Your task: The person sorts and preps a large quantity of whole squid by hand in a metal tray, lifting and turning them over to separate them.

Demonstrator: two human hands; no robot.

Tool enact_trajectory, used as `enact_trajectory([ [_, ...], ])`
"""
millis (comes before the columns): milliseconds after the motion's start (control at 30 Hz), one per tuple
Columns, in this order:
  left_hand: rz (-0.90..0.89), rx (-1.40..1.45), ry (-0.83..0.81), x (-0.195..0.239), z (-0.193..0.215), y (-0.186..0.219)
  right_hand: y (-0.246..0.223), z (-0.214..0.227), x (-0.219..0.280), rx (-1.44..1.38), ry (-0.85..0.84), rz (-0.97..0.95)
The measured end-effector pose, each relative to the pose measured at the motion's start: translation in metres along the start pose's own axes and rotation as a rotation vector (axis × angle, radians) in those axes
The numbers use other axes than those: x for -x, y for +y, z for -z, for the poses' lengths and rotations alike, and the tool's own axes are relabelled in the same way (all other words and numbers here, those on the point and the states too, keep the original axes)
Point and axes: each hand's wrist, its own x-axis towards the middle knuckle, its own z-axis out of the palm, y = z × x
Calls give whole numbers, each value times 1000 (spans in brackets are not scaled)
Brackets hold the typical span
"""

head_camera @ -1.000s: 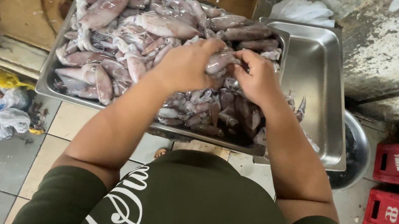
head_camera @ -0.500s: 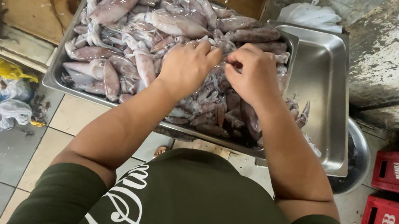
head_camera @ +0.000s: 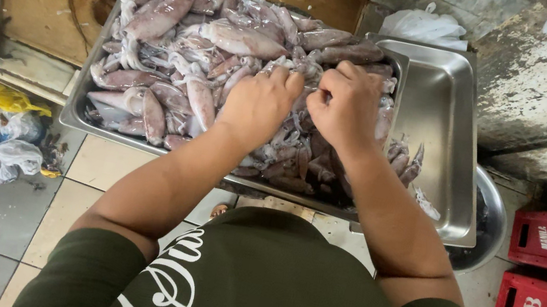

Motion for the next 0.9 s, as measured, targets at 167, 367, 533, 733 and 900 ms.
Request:
enact_trajectory([
  [167,89,63,-78,4,3,5,3,-2,0,233,84,75],
  [367,199,268,-41,17,1,-10,84,-12,-10,350,126,-114],
  [533,309,444,-60,24,24,-19,165,-16,-30,325,160,-311],
  [733,309,584,30,28,17,-29,159,-23,-36,271,28,-324],
  [900,354,660,5,19,6,-32,77,-28,-11,-235,-262,14],
])
